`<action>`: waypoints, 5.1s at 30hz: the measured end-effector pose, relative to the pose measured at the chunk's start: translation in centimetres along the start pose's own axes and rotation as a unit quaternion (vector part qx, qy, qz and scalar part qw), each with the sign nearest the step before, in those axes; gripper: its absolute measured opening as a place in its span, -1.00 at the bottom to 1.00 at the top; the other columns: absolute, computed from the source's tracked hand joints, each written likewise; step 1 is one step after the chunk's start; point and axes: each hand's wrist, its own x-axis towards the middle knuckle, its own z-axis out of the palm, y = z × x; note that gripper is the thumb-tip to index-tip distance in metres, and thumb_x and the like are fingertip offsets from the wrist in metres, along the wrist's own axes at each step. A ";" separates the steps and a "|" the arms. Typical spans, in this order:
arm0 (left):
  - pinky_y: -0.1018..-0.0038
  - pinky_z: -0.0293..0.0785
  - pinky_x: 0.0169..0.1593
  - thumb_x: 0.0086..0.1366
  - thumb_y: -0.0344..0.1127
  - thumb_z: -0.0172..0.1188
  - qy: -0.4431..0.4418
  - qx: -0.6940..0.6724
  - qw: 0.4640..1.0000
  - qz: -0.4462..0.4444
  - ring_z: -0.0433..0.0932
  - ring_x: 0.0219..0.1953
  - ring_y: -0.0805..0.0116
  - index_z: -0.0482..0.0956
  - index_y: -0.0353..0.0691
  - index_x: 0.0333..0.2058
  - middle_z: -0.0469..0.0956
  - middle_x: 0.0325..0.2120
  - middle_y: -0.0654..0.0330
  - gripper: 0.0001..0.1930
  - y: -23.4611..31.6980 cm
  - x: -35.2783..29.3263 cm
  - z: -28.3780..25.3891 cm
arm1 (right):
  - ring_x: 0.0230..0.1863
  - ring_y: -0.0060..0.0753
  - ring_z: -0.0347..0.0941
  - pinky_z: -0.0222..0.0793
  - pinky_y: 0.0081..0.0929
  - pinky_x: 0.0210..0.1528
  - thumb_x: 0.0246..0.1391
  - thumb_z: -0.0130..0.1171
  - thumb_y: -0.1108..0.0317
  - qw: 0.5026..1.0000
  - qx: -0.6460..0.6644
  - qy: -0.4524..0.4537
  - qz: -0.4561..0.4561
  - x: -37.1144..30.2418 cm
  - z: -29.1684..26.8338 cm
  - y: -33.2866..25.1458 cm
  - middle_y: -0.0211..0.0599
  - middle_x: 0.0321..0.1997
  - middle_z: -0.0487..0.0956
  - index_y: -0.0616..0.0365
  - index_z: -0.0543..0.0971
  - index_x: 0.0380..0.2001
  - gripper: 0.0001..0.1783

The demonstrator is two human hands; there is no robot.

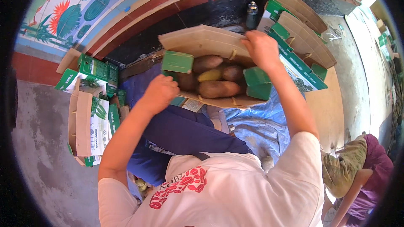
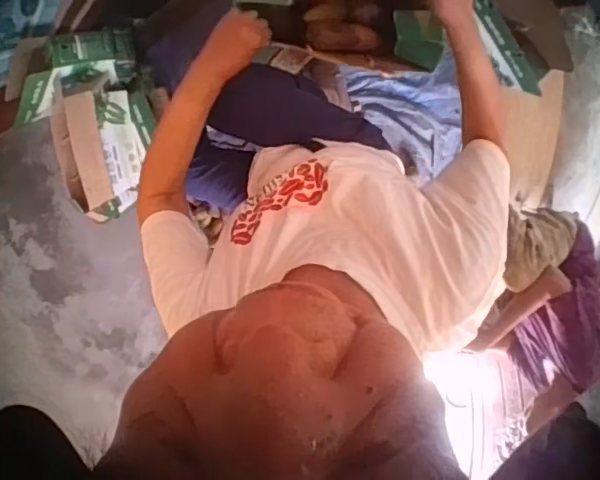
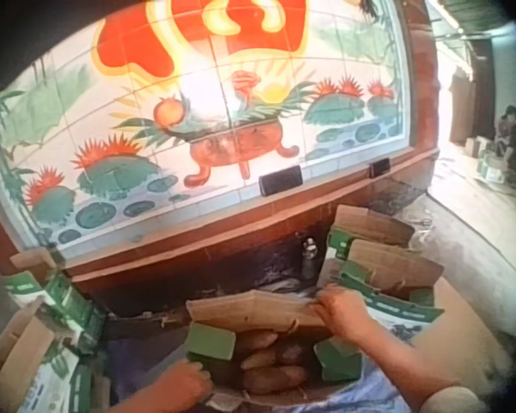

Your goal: Sorting, weighing, and packing produce into cardboard boxes.

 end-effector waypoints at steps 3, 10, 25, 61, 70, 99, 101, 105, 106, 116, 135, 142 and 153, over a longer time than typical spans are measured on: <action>0.40 0.29 -0.29 -0.12 -0.36 0.08 0.003 -0.044 0.997 0.059 0.41 -0.38 0.35 0.48 -0.04 -0.70 0.43 -0.61 0.31 -0.94 3.5 3.9 3.3 | -0.34 -0.03 0.44 0.36 -0.18 -0.31 -0.05 0.14 0.28 0.998 -0.049 -0.015 0.048 -4.8 -3.0 3.8 -0.16 -0.47 0.47 0.17 0.46 -0.53 -0.82; 0.39 0.30 -0.19 -0.07 -0.36 0.07 0.040 -0.127 0.981 0.142 0.43 -0.37 0.37 0.45 -0.04 -0.68 0.41 -0.62 0.34 -0.93 14.4 10.0 8.7 | -0.33 -0.01 0.44 0.36 -0.19 -0.30 -0.08 0.15 0.33 0.974 -0.133 -0.077 0.167 -14.8 -9.7 10.7 -0.12 -0.46 0.48 0.20 0.46 -0.53 -0.85; 0.28 0.31 0.05 0.03 -0.40 0.21 0.121 -0.149 0.937 -0.291 0.44 -0.05 0.10 0.52 -0.21 -0.21 0.52 -0.16 0.11 -0.72 1.2 -5.3 -2.5 | -0.15 -0.09 0.48 0.40 -0.20 -0.15 -0.15 0.27 0.14 0.950 -0.184 -0.091 0.235 -8.7 -3.1 15.3 -0.19 -0.18 0.55 0.07 0.52 -0.18 -0.58; 0.31 0.30 0.07 0.10 -0.32 0.17 0.445 -0.057 0.646 -0.617 0.40 -0.01 0.06 0.53 -0.23 -0.26 0.43 -0.07 0.03 -0.79 1.1 -24.5 -0.3 | -0.36 -0.23 0.52 0.39 -0.32 -0.34 -0.12 0.03 0.40 0.856 0.011 -0.180 -0.485 6.2 14.2 -28.7 -0.29 -0.46 0.53 0.00 0.50 -0.43 -0.88; 0.28 0.32 0.05 0.09 -0.33 0.17 0.477 -0.054 0.621 -0.620 0.40 -0.02 0.06 0.52 -0.22 -0.27 0.44 -0.08 0.05 -0.79 2.1 -25.8 -1.1 | -0.36 -0.32 0.50 0.35 -0.39 -0.31 -0.15 0.08 0.39 0.776 -0.061 -0.231 -0.584 1.8 13.8 -30.8 -0.36 -0.48 0.51 -0.01 0.52 -0.45 -0.89; 0.35 0.30 0.06 0.10 -0.39 0.17 0.415 -0.079 0.641 -0.641 0.42 0.00 0.13 0.52 -0.25 -0.22 0.45 -0.06 0.04 -0.77 3.0 -24.2 -1.8 | -0.29 -0.10 0.50 0.40 -0.32 -0.26 -0.26 0.36 0.11 0.765 0.281 -0.410 -0.409 5.2 12.6 -31.4 -0.13 -0.30 0.55 0.23 0.54 -0.27 -0.49; 0.33 0.31 0.05 0.07 -0.42 0.18 0.421 -0.079 0.641 -0.637 0.41 -0.01 0.07 0.52 -0.25 -0.23 0.44 -0.07 0.01 -0.76 3.0 -24.3 -2.3 | -0.31 -0.10 0.49 0.40 -0.31 -0.27 -0.26 0.36 0.11 0.754 0.288 -0.425 -0.409 5.1 12.1 -31.5 -0.13 -0.32 0.55 0.24 0.54 -0.27 -0.49; 0.43 0.33 -0.01 0.14 -0.46 0.14 0.509 -0.124 0.588 -0.617 0.43 -0.03 0.26 0.53 -0.21 -0.22 0.45 -0.06 0.09 -0.80 4.0 -25.6 -3.5 | -0.38 -0.11 0.48 0.39 -0.31 -0.31 -0.29 0.38 0.15 0.747 0.276 -0.409 -0.445 4.9 11.3 -31.6 -0.15 -0.36 0.54 0.24 0.54 -0.27 -0.50; 0.47 0.33 -0.03 0.16 -0.48 0.12 0.562 -0.165 0.549 -0.596 0.42 -0.04 0.33 0.54 -0.19 -0.21 0.45 -0.05 0.13 -0.80 4.5 -26.2 -3.9 | -0.38 -0.11 0.48 0.39 -0.31 -0.31 -0.29 0.38 0.15 0.739 0.281 -0.414 -0.451 4.9 11.2 -31.6 -0.15 -0.36 0.54 0.24 0.54 -0.27 -0.50; 0.45 0.42 -0.18 0.15 -0.36 0.13 0.344 -0.102 0.398 -0.844 0.53 -0.25 0.31 0.56 -0.21 -0.23 0.54 -0.25 0.10 -0.80 17.8 -39.8 6.5 | -0.35 -0.15 0.51 0.41 -0.38 -0.29 -0.33 0.36 0.44 0.783 0.239 -0.423 -0.389 4.6 11.2 -31.7 -0.16 -0.43 0.54 0.24 0.53 -0.43 -0.70; 0.03 0.04 0.25 0.08 -0.16 0.14 -0.206 -0.478 0.170 -0.837 0.01 0.29 0.02 0.21 0.08 0.19 -0.02 0.28 0.08 -0.36 42.1 -32.0 24.0 | -0.31 -0.08 0.50 0.38 -0.38 -0.25 -0.16 0.26 0.49 0.817 0.170 -0.425 -0.352 3.1 12.5 -32.4 -0.12 -0.35 0.55 0.23 0.53 -0.33 -0.76; 0.01 0.10 0.21 0.03 -0.15 0.17 -0.218 -0.413 0.299 -0.832 0.06 0.27 0.04 0.14 0.10 0.21 0.02 0.24 0.10 -0.28 42.7 -30.5 27.0 | -0.31 -0.07 0.50 0.38 -0.38 -0.25 -0.16 0.26 0.49 0.819 0.169 -0.412 -0.361 2.8 13.6 -32.5 -0.09 -0.33 0.56 0.22 0.53 -0.31 -0.75; -0.03 -0.01 0.23 -0.01 -0.20 0.29 -0.329 -0.438 0.374 -0.749 -0.11 0.34 0.13 0.09 0.09 0.24 0.02 0.27 0.16 -0.18 36.7 -32.9 27.8 | -0.31 -0.06 0.50 0.38 -0.37 -0.26 -0.17 0.26 0.50 0.822 0.150 -0.392 -0.385 2.6 13.7 -31.9 -0.10 -0.35 0.55 0.22 0.54 -0.32 -0.75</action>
